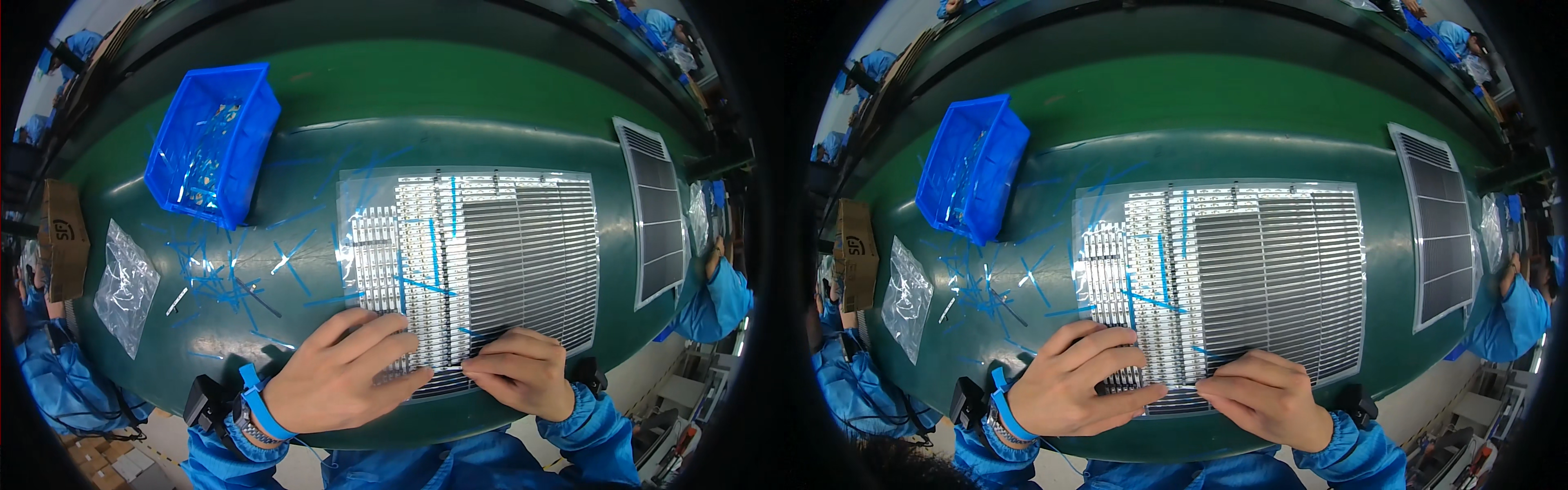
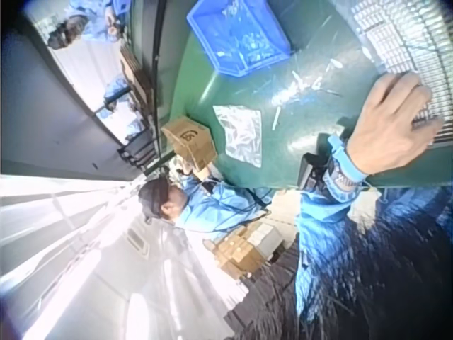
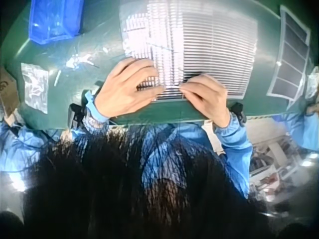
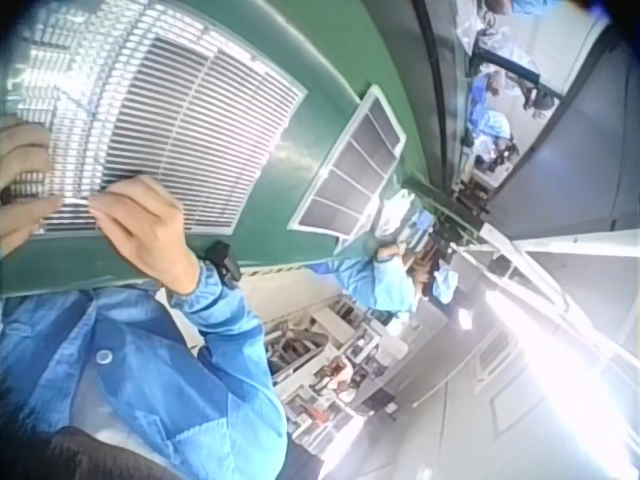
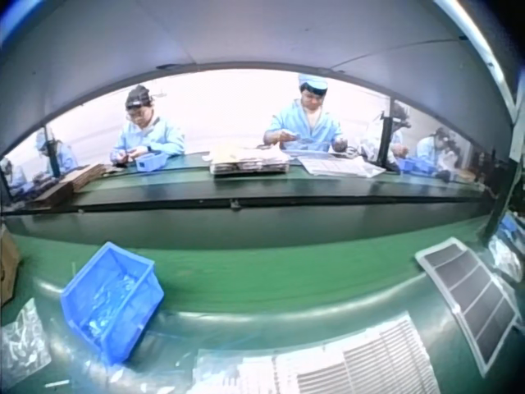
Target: Manually assemble small electronic components onto a grid-like panel at a manufacturing workstation.
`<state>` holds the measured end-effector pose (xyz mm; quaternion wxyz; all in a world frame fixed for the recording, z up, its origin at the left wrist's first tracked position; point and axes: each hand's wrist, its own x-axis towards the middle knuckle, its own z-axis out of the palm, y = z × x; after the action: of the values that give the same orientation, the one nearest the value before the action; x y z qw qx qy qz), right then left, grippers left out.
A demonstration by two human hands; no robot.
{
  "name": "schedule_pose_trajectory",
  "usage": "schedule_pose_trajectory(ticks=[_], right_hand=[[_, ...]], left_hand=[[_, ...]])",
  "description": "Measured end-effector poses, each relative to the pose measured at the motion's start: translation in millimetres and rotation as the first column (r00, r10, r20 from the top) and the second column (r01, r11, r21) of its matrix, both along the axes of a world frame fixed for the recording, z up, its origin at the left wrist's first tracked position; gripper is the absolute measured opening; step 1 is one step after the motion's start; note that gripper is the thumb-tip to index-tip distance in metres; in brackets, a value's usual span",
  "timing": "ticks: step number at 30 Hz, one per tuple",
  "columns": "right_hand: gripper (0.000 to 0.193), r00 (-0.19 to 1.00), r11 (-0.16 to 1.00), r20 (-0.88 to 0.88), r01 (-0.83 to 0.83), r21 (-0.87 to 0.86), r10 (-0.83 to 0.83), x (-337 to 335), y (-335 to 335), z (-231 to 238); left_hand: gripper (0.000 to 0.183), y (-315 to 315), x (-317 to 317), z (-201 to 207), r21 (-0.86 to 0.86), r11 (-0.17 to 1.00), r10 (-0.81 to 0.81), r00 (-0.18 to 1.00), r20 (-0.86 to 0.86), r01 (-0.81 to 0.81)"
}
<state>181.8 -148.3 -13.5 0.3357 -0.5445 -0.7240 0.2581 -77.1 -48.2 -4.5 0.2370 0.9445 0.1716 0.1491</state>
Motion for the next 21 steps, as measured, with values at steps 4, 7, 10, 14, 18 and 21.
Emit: schedule_pose_trajectory(ticks=[4,7,10,14,18,21], right_hand=[[0.022,1.000,1.000,-0.001,-0.003,-0.004,0.003,-1,0,2],[0.023,1.000,1.000,-0.008,0.001,-0.002,-0.001,-1,0,0],[0.023,1.000,1.000,0.002,0.002,0.003,-0.002,0,0,1],[0.021,1.000,0.999,0.010,-0.021,-0.029,0.021,0,0,7],[0.022,1.000,1.000,0.026,-0.004,0.016,0.003,-2,0,3],[0.021,1.000,1.000,-0.016,0.018,0.025,-0.017,-1,0,2]], left_hand=[[0.042,-1,2,2,0.008,1.000,-0.002,1.000,-0.022,0.002],[0.043,-2,4,2,0.018,1.000,-0.006,0.999,-0.034,0.006],[0.044,-3,6,1,0.029,1.000,-0.007,0.999,-0.034,0.008],[0.047,-5,8,3,0.043,0.999,-0.003,0.999,-0.047,0.005],[0.048,-8,11,1,0.082,0.997,0.005,0.999,-0.047,-0.001],[0.049,-9,11,0,0.096,0.995,0.008,0.999,-0.045,-0.004]])
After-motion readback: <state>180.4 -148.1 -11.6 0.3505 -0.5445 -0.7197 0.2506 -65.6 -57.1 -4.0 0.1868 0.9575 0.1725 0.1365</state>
